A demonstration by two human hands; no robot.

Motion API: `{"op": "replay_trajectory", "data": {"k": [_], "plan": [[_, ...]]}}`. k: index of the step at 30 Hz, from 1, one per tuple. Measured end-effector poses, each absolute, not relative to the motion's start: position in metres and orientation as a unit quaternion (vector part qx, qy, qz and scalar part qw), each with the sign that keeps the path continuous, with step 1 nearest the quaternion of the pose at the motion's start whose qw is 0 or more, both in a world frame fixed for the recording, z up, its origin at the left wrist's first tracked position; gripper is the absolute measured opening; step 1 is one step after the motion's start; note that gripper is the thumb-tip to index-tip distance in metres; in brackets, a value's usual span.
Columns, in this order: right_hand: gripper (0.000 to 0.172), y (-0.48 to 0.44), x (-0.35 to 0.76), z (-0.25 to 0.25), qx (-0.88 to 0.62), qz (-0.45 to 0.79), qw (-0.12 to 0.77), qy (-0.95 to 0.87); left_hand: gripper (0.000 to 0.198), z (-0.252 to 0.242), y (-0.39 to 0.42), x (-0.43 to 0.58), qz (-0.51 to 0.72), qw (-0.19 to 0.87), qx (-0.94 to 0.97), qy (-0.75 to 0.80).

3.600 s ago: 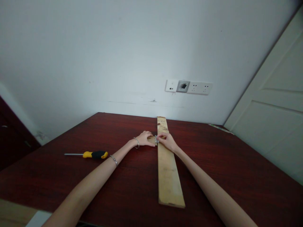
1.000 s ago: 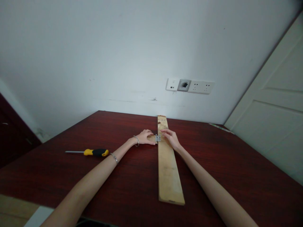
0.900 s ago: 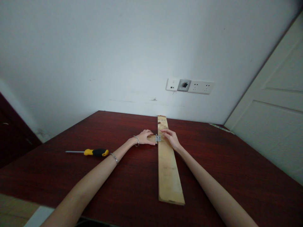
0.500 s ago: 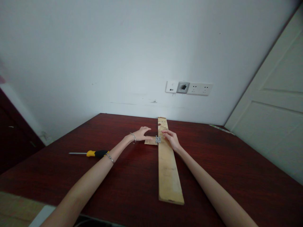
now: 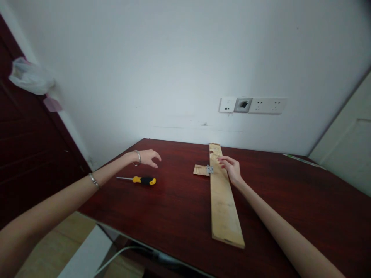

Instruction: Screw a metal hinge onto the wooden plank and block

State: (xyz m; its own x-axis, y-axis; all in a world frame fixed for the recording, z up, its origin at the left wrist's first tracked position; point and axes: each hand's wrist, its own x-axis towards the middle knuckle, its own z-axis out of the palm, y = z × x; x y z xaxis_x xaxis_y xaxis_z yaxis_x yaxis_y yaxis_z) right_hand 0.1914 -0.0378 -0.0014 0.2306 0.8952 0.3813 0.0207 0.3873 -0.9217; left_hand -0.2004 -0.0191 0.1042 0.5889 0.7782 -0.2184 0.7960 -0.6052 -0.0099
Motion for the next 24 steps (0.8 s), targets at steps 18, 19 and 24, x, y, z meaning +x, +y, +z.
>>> {"op": "replay_trajectory", "data": {"k": [18, 19, 24], "plan": [[0.015, -0.052, 0.18, 0.015, -0.416, 0.364, 0.638, -0.536, 0.022, 0.076, -0.073, -0.229, -0.202, 0.035, 0.847, 0.491], [0.015, -0.052, 0.18, 0.015, -0.416, 0.363, 0.637, -0.537, 0.021, 0.076, -0.074, -0.227, -0.205, 0.029, 0.845, 0.493], [0.014, -0.051, 0.182, 0.013, -0.405, 0.347, 0.646, -0.546, 0.026, 0.072, -0.075, -0.224, -0.217, 0.003, 0.848, 0.483]]}}
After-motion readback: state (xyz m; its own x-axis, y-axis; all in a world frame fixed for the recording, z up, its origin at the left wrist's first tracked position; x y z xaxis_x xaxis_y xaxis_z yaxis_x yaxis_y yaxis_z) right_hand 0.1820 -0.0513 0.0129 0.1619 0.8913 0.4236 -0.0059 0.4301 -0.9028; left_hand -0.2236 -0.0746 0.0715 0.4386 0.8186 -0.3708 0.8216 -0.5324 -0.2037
